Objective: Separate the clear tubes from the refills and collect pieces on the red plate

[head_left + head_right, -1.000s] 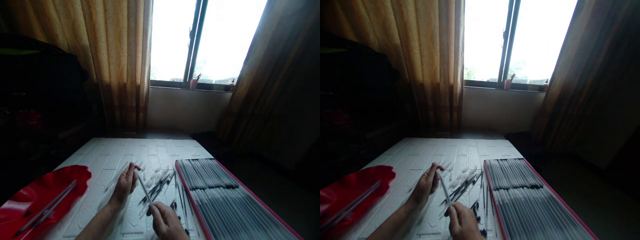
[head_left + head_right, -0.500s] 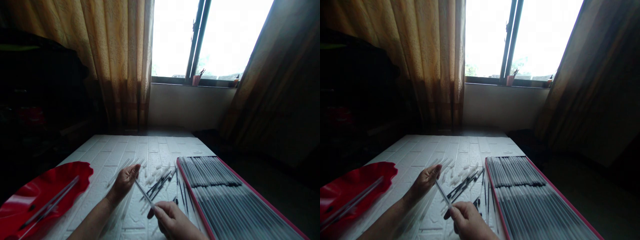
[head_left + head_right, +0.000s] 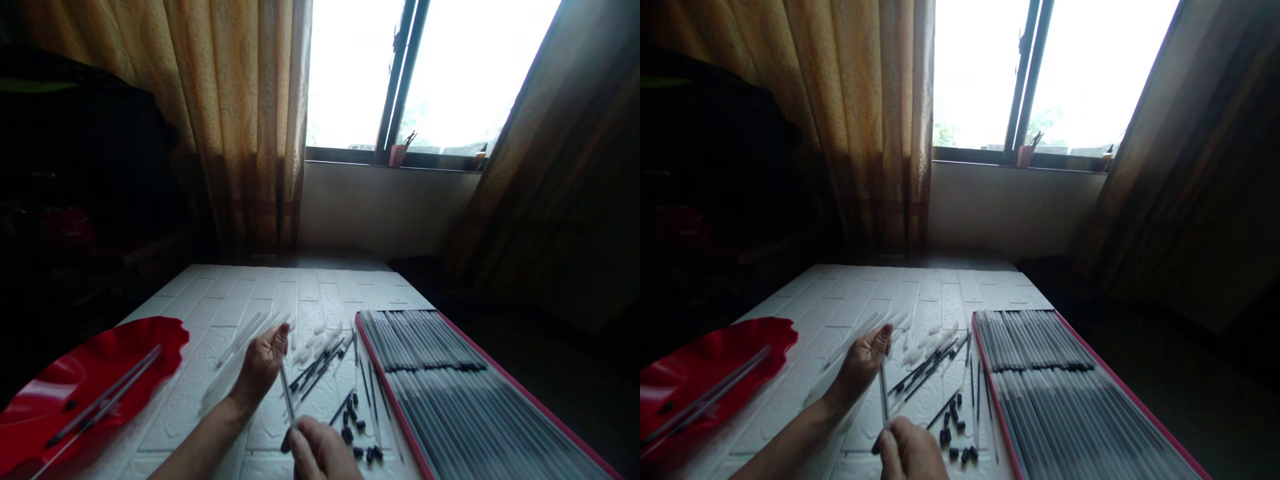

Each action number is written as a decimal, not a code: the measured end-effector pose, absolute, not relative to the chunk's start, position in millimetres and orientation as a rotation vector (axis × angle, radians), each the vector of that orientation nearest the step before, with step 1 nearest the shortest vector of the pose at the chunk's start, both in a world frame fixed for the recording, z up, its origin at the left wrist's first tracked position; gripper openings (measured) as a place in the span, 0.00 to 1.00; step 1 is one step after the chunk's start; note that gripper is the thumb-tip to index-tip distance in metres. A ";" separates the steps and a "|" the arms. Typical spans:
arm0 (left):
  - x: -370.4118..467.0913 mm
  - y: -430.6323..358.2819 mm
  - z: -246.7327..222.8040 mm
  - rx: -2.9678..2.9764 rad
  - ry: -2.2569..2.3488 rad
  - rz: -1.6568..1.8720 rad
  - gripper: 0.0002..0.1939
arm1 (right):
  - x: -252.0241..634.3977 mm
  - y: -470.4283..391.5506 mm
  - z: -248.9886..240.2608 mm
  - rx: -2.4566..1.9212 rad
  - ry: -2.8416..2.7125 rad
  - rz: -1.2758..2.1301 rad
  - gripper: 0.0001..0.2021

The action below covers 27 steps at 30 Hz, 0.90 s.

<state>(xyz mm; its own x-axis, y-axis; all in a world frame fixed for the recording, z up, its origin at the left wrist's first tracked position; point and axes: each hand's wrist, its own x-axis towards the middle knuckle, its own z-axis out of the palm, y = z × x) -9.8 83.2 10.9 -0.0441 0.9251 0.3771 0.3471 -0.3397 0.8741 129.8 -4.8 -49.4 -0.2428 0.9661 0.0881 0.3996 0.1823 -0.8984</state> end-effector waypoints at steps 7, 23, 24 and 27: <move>-28.7 92.8 14.8 1.718 1.236 1.220 0.31 | 138.4 10.3 -32.0 -1.135 -1.751 1.241 0.31; -26.4 93.7 8.5 1.323 1.124 1.195 0.28 | 143.0 22.4 -45.0 -1.039 -1.518 1.504 0.33; -23.4 91.9 8.9 1.313 1.136 1.215 0.28 | 142.7 21.8 -45.3 -1.038 -1.530 1.495 0.33; -16.0 86.9 9.5 1.304 1.163 1.292 0.30 | 140.9 19.1 -45.9 -1.046 -1.567 1.464 0.34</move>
<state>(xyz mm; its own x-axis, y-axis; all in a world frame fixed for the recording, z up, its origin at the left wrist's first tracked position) -16.0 86.9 9.5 -0.0026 0.9931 0.1176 0.0131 -0.1176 0.9930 140.9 19.1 -45.9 -0.3959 0.9182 -0.0144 0.0771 0.0176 -0.9969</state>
